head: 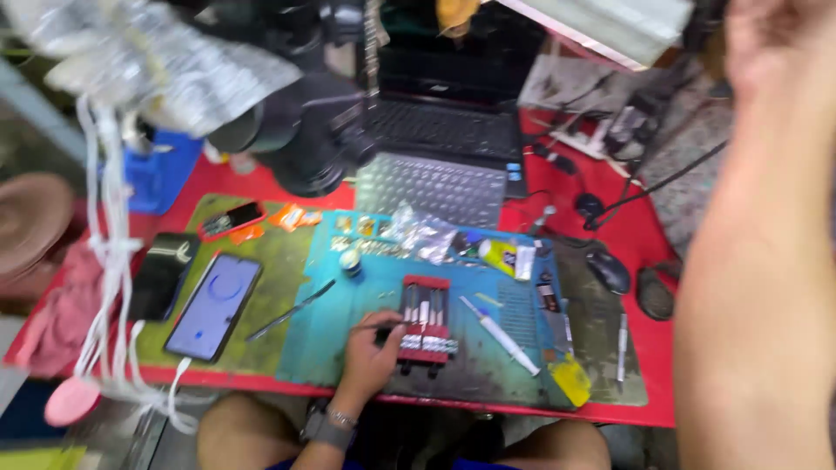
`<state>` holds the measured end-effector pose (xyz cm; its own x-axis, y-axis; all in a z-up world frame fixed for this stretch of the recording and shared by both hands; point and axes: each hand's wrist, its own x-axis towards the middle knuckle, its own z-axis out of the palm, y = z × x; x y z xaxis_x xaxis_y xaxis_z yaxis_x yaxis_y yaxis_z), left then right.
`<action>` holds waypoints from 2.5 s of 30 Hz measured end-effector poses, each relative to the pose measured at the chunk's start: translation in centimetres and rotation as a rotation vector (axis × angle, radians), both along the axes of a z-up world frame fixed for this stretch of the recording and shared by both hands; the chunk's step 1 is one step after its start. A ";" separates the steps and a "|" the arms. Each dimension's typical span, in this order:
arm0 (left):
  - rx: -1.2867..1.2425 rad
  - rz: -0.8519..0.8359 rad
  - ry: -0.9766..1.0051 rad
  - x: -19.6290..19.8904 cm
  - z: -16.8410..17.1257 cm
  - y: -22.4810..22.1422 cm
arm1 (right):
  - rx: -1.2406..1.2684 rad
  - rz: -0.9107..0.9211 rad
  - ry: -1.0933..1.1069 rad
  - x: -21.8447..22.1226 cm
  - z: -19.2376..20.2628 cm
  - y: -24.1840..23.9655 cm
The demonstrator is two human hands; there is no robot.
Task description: Using a hot air soldering station and tweezers to work on a printed circuit board held in a jig.
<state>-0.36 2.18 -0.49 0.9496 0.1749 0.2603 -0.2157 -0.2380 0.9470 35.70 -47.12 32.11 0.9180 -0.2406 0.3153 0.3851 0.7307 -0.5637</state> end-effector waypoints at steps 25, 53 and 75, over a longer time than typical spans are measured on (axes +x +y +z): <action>1.084 -0.008 0.303 6.2 11.0 12.4 | -0.995 -0.380 0.329 -41.5 -36.7 20.3; 0.135 -0.278 0.300 1.5 14.2 20.5 | -0.819 -0.214 0.119 -41.9 -32.2 22.1; 1.133 -0.040 -0.069 -2.5 2.0 7.3 | -0.369 0.464 0.308 -44.4 -31.2 21.6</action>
